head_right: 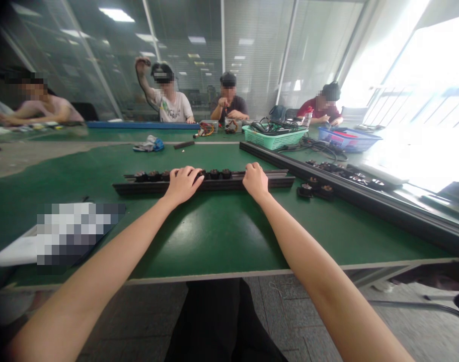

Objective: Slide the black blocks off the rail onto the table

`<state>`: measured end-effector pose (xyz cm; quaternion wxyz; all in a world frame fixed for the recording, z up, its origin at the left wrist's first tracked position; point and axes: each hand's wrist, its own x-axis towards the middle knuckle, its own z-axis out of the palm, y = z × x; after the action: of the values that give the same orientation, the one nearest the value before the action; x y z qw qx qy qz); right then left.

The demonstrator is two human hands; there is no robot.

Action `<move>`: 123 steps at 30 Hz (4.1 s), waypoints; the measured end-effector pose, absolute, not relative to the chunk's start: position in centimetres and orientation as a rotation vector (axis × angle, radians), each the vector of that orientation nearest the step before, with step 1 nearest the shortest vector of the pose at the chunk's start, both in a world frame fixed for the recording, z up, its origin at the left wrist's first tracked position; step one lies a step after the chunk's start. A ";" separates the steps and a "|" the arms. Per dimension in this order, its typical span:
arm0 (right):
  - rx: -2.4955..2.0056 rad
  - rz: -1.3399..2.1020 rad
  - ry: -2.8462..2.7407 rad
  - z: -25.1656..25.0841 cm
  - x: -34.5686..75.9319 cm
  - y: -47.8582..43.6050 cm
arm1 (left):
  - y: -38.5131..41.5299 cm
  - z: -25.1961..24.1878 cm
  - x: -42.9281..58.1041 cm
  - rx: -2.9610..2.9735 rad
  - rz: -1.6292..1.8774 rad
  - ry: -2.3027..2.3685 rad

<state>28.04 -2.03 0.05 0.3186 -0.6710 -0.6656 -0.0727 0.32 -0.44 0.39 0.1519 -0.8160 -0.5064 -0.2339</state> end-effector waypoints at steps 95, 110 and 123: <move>-1.870 -0.278 -1.729 0.0 28.6 -2.0 | -0.3 0.4 0.3 -2.355 -0.674 -1.446; -1.899 -0.286 -1.714 0.2 28.7 -2.2 | -0.4 0.4 0.3 -2.345 -0.670 -1.447; -1.908 -0.270 -1.710 0.4 28.7 -2.4 | -0.4 0.4 0.3 -2.359 -0.686 -1.455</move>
<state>28.66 -2.35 0.41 0.2789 -0.7113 -0.6373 -0.1006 0.32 -0.42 0.39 0.1426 -0.8178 -0.5043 -0.2376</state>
